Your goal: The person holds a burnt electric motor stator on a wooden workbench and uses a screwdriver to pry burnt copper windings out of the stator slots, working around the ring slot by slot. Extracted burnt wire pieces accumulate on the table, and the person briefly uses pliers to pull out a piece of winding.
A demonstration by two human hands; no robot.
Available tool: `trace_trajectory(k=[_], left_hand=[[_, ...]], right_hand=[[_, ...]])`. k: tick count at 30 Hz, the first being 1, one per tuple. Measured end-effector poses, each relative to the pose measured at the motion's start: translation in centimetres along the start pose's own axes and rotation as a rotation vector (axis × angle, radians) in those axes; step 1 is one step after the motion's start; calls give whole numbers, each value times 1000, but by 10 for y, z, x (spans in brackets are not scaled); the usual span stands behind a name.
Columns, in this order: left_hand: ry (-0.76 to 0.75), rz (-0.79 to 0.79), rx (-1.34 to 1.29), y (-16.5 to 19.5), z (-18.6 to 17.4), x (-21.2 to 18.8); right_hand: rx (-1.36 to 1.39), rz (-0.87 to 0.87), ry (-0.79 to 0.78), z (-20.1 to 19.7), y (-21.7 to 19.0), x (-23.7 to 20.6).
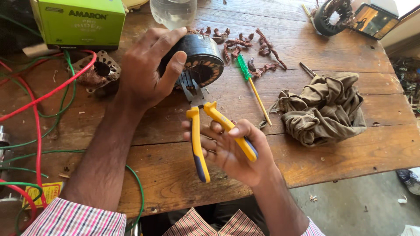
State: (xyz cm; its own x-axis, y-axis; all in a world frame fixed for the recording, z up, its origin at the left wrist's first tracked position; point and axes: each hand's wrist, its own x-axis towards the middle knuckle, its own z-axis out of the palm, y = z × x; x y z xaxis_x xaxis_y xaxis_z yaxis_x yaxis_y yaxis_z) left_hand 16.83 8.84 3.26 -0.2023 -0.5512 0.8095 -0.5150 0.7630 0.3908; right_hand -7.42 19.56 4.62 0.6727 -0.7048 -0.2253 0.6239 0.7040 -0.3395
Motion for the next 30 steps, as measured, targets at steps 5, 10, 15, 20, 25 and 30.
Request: trace_trajectory(k=[5,10,15,20,25,30], left_hand=[[7,-10,-9,3,-4,0],[15,-13,8,8,-7,1],[13,-11,4,4,-8,4],[14,-5,18,-4,-10,3],[22,-15,14,-7,-6,1],[22,-26,1,-3,-9,-2]], right_hand=[[67,-15,-33,2,2,1],[122,-9,40,0,1,8],[151,-8,-40,-2,5,11],[43,-4,2,5,10,10],[-72,2,49,9,11,10],[-4,15,28,4,14,18]])
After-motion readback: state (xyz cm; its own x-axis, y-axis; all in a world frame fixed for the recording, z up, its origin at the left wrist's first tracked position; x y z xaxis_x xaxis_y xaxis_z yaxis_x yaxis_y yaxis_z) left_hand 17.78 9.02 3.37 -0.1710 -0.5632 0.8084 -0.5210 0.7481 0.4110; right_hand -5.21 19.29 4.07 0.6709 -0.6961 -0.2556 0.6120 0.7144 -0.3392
